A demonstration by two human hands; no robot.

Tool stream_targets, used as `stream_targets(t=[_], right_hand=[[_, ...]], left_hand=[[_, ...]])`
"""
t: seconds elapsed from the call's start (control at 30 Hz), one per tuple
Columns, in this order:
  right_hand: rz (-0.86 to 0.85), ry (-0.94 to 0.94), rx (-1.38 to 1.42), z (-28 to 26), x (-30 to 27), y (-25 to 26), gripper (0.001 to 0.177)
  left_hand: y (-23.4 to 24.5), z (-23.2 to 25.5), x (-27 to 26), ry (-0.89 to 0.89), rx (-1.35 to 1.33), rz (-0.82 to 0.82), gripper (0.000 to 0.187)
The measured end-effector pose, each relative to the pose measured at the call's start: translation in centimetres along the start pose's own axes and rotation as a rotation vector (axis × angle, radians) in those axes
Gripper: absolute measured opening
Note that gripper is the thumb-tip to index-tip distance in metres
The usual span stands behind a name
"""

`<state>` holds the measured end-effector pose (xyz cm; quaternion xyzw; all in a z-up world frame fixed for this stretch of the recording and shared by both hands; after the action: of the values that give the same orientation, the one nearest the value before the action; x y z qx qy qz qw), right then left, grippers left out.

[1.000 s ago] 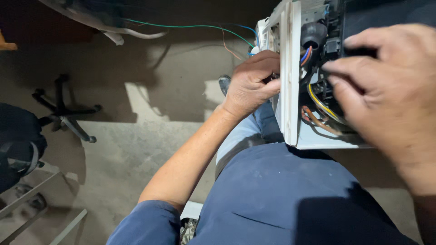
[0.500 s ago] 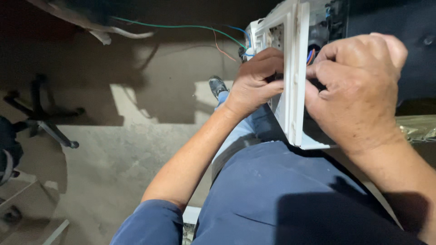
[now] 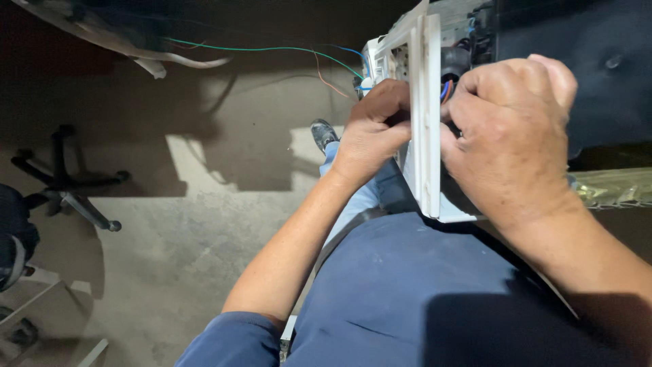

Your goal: The person removes a black plastic cover from a white electronic device, then disconnects and reconnects several internal wires. They lift the device to inspect the wiring and components before placing it back on the workbench.

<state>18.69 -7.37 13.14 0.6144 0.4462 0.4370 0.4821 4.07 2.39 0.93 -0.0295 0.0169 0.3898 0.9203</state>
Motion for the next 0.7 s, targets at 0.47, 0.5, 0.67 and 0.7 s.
stream_targets(t=[0.47,0.5,0.67,0.7], right_hand=[[0.08,-0.335,0.183,15.1,-7.5,8.4,0.038],[0.137,-0.371,0.153,17.5,-8.8,8.7,0.04],[0.059,-0.621,0.207,20.4,-9.5,8.8,0.045],[0.014,-0.751,0.277,21.1,-9.4,8.6,0.046]], left_hand=[[1.6,17.9,4.5,-0.258,0.578,0.034,0.019],[-0.1,18.4,6.3,-0.292,0.712,-0.113,0.028],[-6.0,13.2,15.1,0.025,1.014,-0.453,0.07],[-6.5,12.8,16.0,0.211,1.032,-0.547,0.077]])
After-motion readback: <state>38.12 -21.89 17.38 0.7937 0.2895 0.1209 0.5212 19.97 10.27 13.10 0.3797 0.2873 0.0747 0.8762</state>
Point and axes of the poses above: each hand's wrist, its own x-axis towards the middle knuckle, its own y-axis out of the back of the hand, z = x × y, the point moved 3 cm from there along x, towards the middle knuckle, and after that the axes turned 2 degrees about -y, right-handed, at the moved point
